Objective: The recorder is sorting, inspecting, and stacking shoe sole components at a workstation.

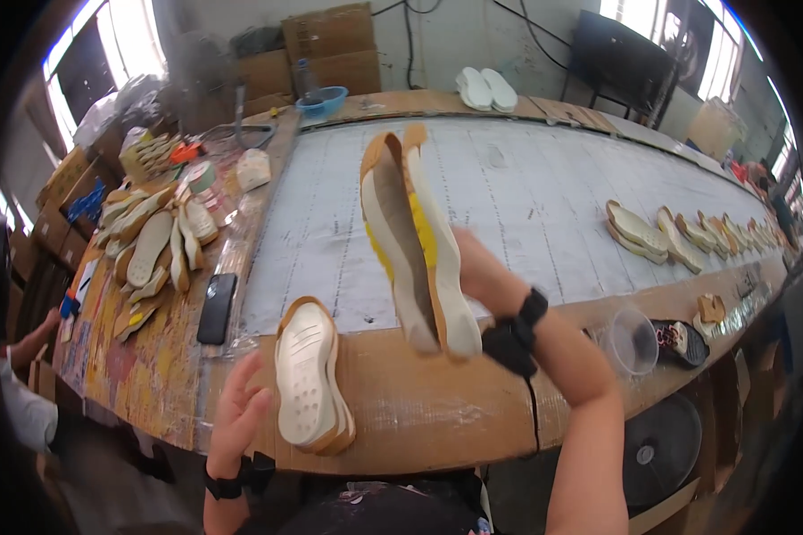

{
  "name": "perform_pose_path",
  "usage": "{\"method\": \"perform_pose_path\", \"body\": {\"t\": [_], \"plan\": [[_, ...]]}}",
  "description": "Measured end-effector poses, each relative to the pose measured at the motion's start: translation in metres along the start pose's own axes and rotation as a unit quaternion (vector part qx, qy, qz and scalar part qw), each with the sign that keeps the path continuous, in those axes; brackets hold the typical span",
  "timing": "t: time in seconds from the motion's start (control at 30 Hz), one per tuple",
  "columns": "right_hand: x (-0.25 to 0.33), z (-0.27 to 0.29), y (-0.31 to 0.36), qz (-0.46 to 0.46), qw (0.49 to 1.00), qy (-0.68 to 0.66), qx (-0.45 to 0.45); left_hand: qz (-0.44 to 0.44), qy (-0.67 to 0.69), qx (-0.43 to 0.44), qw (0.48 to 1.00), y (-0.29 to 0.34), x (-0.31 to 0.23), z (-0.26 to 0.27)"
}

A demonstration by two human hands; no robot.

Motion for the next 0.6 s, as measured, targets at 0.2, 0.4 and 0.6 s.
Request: {"method": "perform_pose_path", "body": {"t": [0.2,0.4,0.6], "plan": [[0.0,-0.115,0.042,-0.068,0.967,-0.231,0.077,-0.071,0.158,0.049,0.984,-0.02,-0.061,-0.029],[-0.014,-0.156,0.054,-0.074,0.965,-0.243,0.067,-0.168,0.087,-0.081,0.979,-0.013,-0.064,-0.017],[-0.021,-0.168,0.055,-0.138,0.966,-0.216,0.033,-0.196,0.027,-0.123,0.972,0.001,-0.055,-0.013]]}}
Point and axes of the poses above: each hand's wrist, its own y-axis away from the middle knuckle, its own z-axis out of the back of the hand, x = y × z, the point moved 5 cm from there along -y, towards the middle knuckle, and after that the axes turned 3 degrees about -y, right-handed, at the moved point
